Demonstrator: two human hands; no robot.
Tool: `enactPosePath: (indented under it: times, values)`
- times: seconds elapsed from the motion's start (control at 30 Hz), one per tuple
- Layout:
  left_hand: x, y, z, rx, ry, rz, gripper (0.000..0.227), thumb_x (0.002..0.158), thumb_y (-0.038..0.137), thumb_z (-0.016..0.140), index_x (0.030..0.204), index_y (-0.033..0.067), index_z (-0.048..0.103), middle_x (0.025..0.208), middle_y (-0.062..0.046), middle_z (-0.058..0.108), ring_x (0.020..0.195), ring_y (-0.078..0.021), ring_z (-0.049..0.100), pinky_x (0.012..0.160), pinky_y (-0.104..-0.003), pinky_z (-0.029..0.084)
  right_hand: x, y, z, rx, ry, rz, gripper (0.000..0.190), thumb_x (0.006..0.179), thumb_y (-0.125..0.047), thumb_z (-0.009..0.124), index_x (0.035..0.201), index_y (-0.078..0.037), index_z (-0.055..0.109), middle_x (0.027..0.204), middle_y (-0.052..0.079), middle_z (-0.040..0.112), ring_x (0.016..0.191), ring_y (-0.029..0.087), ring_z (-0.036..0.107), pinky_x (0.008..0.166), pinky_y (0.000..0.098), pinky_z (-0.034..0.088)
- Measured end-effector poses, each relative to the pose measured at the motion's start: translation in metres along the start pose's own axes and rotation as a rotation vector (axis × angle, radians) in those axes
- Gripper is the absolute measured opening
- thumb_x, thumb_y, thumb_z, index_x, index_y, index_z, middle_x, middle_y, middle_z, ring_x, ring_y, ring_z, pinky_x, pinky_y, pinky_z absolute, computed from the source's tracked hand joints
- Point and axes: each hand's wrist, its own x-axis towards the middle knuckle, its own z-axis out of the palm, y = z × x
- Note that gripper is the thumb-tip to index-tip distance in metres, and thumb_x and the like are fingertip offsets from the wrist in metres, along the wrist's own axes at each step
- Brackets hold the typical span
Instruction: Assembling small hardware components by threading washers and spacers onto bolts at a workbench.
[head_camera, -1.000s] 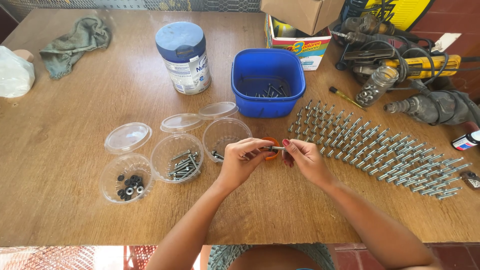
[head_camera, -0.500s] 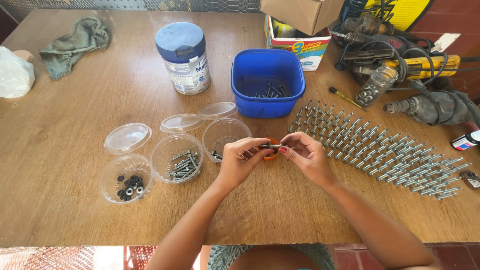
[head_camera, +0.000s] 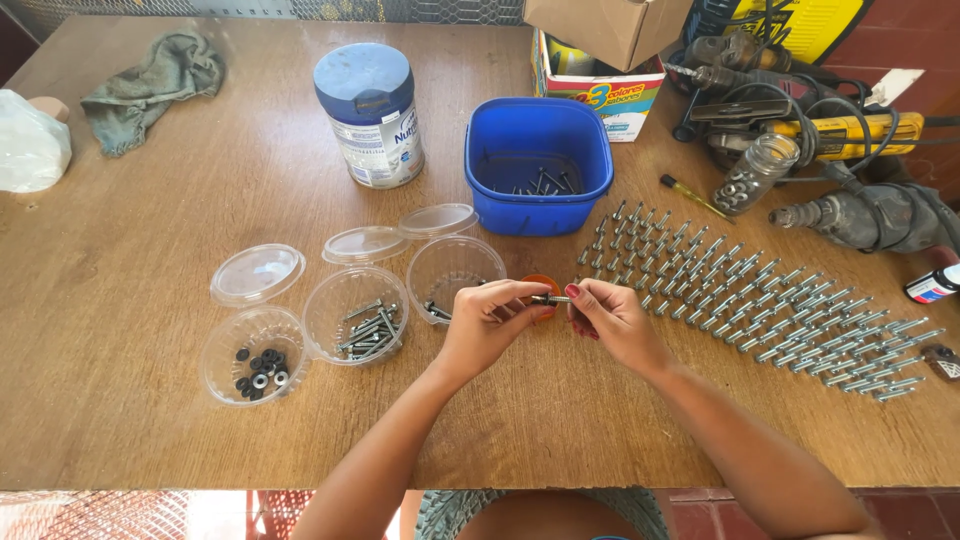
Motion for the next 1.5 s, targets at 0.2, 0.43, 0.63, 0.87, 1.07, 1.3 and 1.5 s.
enactPosePath:
  times: [0.2,0.43,0.63,0.87,1.07,1.3,1.5]
  values:
    - [0.001,0.004,-0.001,0.011,0.022,-0.005,0.021,0.084,0.004,0.081,0.104,0.0117,0.08,0.081,-0.008,0.075,0.061,-0.0135,0.072,0.05,-0.02,0.052,-0.004,0.0,0.001,-0.008,0.051,-0.027,0.025,0.105,-0.018,0.062,0.09,-0.001,0.072,0.064,0.009,0.065,0.054,0.012,0.059,0.05,0.0229,0.049]
    - [0.0,-0.002,0.0,0.033,0.034,-0.002,0.019,0.084,0.009,0.083,0.103,0.0093,0.079,0.08,-0.009,0.076,0.059,-0.0135,0.071,0.049,-0.021,0.052,-0.005,-0.01,0.005,-0.02,0.052,-0.02,0.014,0.1,-0.012,0.068,0.109,-0.001,0.066,0.061,0.007,0.061,0.054,0.009,0.053,0.053,0.0204,0.047]
    - [0.001,0.001,-0.001,0.032,0.015,-0.002,0.02,0.084,0.006,0.081,0.103,0.0128,0.08,0.084,-0.006,0.076,0.06,-0.0118,0.07,0.05,-0.02,0.052,-0.004,-0.002,0.003,0.119,0.017,0.017,0.015,0.102,-0.013,0.064,0.108,0.001,0.066,0.081,0.011,0.066,0.056,0.013,0.061,0.049,0.0247,0.048]
    - [0.0,-0.001,0.002,0.025,-0.017,0.003,0.022,0.083,0.008,0.083,0.103,0.0154,0.08,0.085,-0.006,0.076,0.062,-0.0129,0.071,0.05,-0.022,0.053,-0.002,0.003,0.003,0.062,-0.02,0.096,0.054,0.111,-0.033,0.049,0.071,-0.004,0.069,0.047,0.01,0.058,0.039,0.008,0.043,0.04,0.0185,0.034]
    - [0.001,0.0,0.001,0.032,0.001,0.002,0.022,0.083,0.008,0.084,0.103,0.0139,0.08,0.083,-0.008,0.075,0.06,-0.0125,0.07,0.049,-0.021,0.052,-0.003,-0.005,0.005,0.022,0.048,0.056,0.032,0.106,-0.021,0.061,0.082,-0.002,0.071,0.056,0.007,0.06,0.044,0.006,0.043,0.042,0.0179,0.036]
    - [0.002,0.004,-0.001,0.021,0.019,0.001,0.02,0.085,0.006,0.081,0.104,0.0136,0.08,0.084,-0.007,0.075,0.06,-0.0116,0.07,0.05,-0.019,0.051,0.0,0.013,-0.001,0.001,0.066,0.037,0.014,0.095,-0.008,0.074,0.106,-0.001,0.07,0.084,0.006,0.068,0.053,0.004,0.053,0.048,0.0183,0.046]
    - [0.002,0.0,-0.001,0.025,0.017,0.002,0.02,0.085,0.005,0.08,0.104,0.0127,0.08,0.086,-0.007,0.076,0.059,-0.0121,0.071,0.048,-0.02,0.051,-0.004,0.011,0.001,0.06,0.061,0.056,0.014,0.095,-0.005,0.073,0.108,-0.001,0.067,0.086,0.005,0.064,0.055,0.007,0.054,0.05,0.02,0.049]
